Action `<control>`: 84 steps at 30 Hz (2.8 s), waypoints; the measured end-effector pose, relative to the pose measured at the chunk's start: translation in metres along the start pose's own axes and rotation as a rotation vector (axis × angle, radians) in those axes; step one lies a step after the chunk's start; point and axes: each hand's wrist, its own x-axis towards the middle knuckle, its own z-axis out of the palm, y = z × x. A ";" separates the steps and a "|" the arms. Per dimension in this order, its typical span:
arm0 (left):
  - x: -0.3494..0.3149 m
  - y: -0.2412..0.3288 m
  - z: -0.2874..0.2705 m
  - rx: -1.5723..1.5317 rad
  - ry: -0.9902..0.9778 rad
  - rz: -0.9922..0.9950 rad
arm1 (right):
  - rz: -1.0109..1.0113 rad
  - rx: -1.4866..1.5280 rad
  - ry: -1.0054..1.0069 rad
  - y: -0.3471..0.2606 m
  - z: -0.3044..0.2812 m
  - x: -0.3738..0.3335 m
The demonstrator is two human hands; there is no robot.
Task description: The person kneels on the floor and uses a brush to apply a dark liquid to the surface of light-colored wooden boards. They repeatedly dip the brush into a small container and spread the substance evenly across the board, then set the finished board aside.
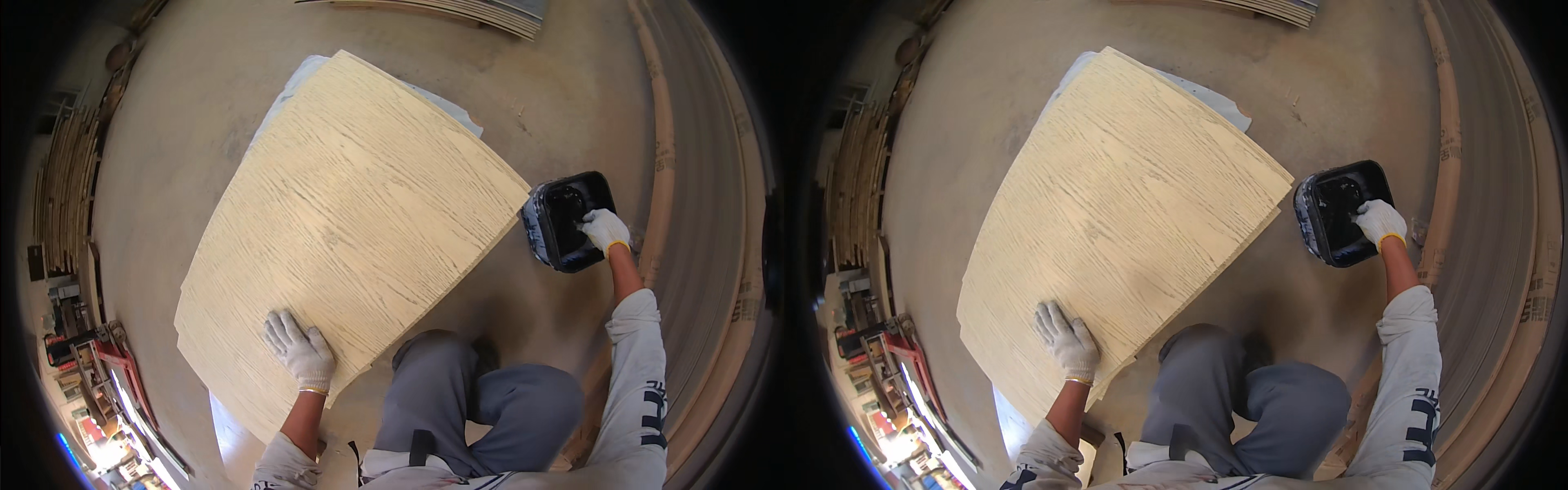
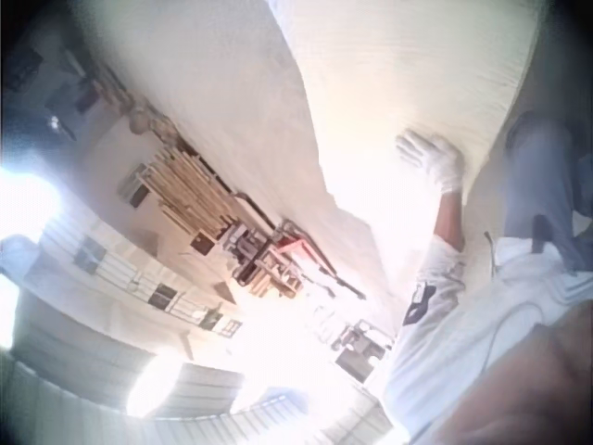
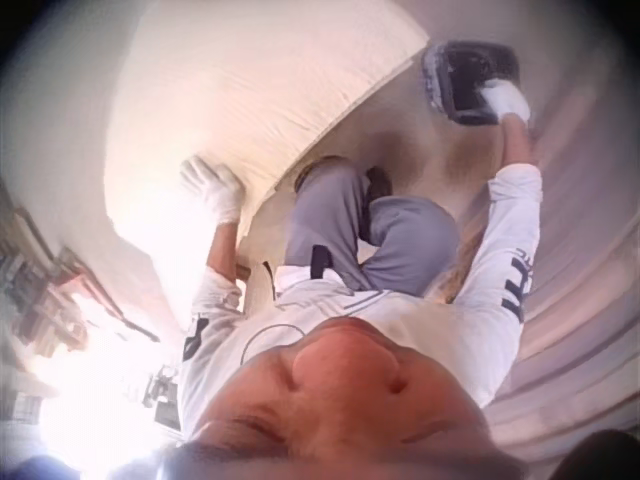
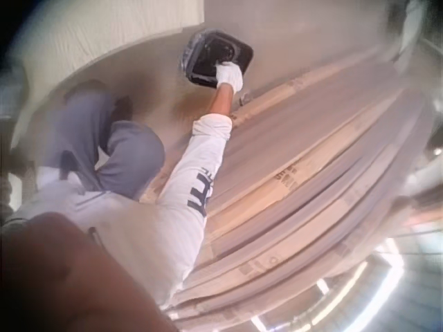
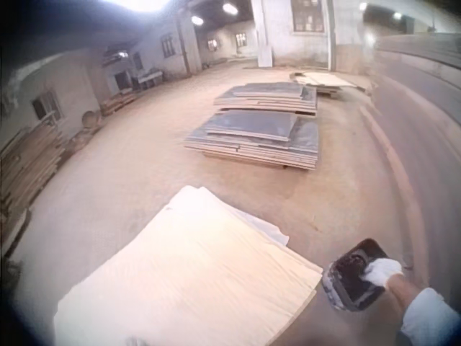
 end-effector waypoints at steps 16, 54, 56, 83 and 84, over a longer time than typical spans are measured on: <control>0.002 0.001 -0.017 -0.296 0.032 -0.108 | 0.193 0.938 -0.182 0.093 0.081 0.136; -0.009 0.004 -0.013 -0.297 0.057 -0.142 | 0.060 1.275 -0.519 0.050 0.109 0.152; -0.007 0.005 -0.012 -0.307 0.075 -0.132 | 0.059 1.277 -0.520 0.053 0.107 0.150; -0.012 0.005 -0.017 -0.281 -0.003 -0.180 | 0.184 1.460 -0.553 0.051 0.059 0.105; -0.010 0.006 -0.016 -0.282 0.009 -0.173 | 0.182 1.457 -0.497 0.054 0.054 0.106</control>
